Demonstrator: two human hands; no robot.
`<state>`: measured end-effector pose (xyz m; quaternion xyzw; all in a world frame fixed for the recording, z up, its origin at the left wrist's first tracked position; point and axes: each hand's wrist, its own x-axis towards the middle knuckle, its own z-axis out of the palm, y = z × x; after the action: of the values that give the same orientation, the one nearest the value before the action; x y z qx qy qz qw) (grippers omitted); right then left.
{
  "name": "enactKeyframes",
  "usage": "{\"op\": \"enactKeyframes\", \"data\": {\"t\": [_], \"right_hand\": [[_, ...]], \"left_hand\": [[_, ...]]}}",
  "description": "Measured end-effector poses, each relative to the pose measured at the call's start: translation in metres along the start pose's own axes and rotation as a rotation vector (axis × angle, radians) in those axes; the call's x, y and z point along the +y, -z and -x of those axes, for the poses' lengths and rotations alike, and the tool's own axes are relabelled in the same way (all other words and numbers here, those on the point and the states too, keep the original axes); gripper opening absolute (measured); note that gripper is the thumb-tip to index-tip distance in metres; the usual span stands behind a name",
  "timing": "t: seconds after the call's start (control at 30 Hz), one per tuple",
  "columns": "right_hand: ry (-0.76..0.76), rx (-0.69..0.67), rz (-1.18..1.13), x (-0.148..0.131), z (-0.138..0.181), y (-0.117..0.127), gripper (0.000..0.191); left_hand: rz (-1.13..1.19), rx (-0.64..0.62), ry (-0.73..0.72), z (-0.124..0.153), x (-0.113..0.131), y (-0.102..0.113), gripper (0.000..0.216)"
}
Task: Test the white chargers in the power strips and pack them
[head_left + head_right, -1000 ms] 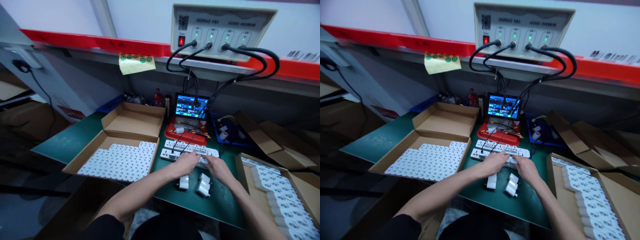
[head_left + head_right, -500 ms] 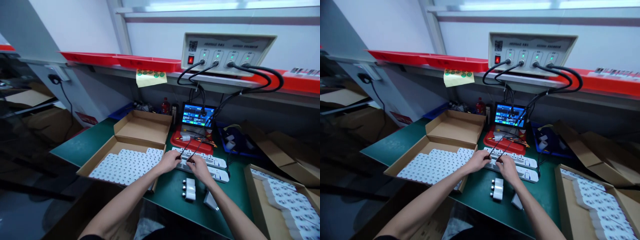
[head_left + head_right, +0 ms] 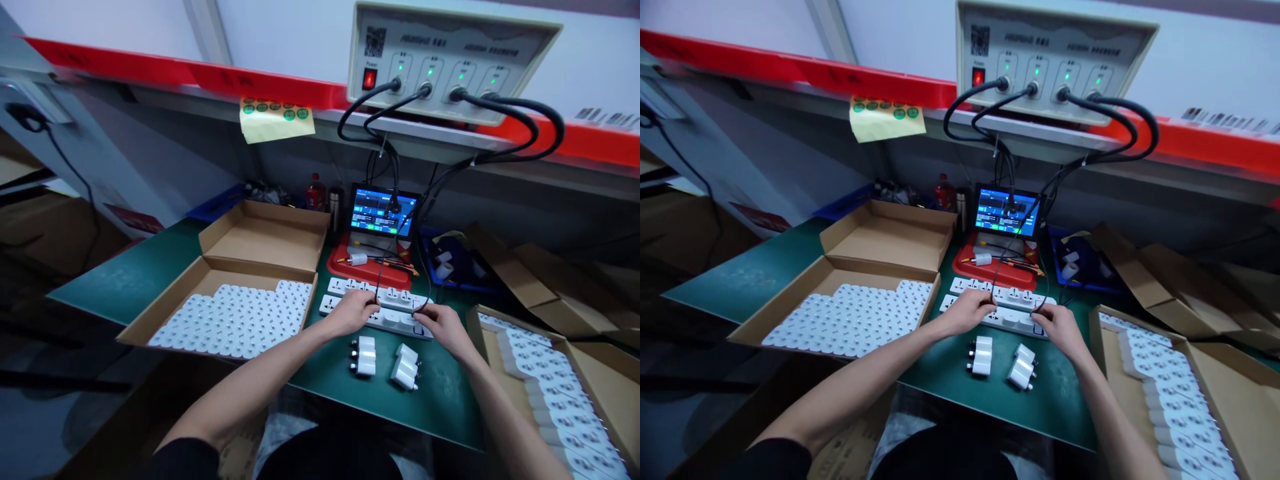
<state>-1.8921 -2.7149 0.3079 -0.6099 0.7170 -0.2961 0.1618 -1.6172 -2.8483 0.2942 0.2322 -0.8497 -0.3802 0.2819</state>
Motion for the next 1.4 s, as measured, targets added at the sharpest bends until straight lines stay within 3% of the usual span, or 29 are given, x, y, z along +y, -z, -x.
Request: {"op": "enactKeyframes", "data": {"t": [0.13, 0.23, 0.4, 0.67, 0.83, 0.93, 1.03, 1.1, 1.23, 1.4], "right_hand": [[0.013, -0.019, -0.042, 0.001, 0.003, -0.007, 0.035], [0.021, -0.015, -0.054, -0.001, 0.002, -0.012, 0.034], [0.022, -0.005, -0.027, 0.002, 0.002, -0.015, 0.033], [0.044, 0.01, 0.035, 0.006, 0.005, -0.021, 0.03], [0.094, 0.041, 0.116, 0.003, 0.006, -0.026, 0.029], [0.127, 0.043, 0.181, 0.0, 0.011, -0.018, 0.034], [0.165, 0.146, 0.275, -0.01, 0.02, -0.007, 0.041], [0.212, 0.206, 0.331, -0.023, 0.026, -0.008, 0.041], [0.294, 0.033, 0.469, -0.063, 0.018, -0.047, 0.027], [0.251, -0.204, 0.603, -0.106, -0.024, -0.104, 0.04]], "left_hand": [[-0.049, -0.073, 0.037, -0.022, 0.013, -0.03, 0.014], [-0.12, -0.121, 0.045, -0.033, 0.015, -0.04, 0.016], [-0.236, -0.185, 0.063, -0.038, 0.015, -0.04, 0.015], [-0.464, -0.228, -0.029, -0.032, 0.022, -0.044, 0.014], [-0.458, -0.205, -0.06, -0.03, 0.023, -0.051, 0.015], [-0.45, -0.164, -0.121, -0.022, 0.02, -0.039, 0.013], [-0.477, -0.085, -0.155, -0.006, 0.007, -0.009, 0.026], [-0.497, -0.074, -0.102, 0.007, -0.007, 0.014, 0.036], [-0.503, -0.14, 0.084, 0.025, -0.034, 0.045, 0.033], [-0.432, -0.126, 0.147, 0.028, -0.046, 0.047, 0.029]]}}
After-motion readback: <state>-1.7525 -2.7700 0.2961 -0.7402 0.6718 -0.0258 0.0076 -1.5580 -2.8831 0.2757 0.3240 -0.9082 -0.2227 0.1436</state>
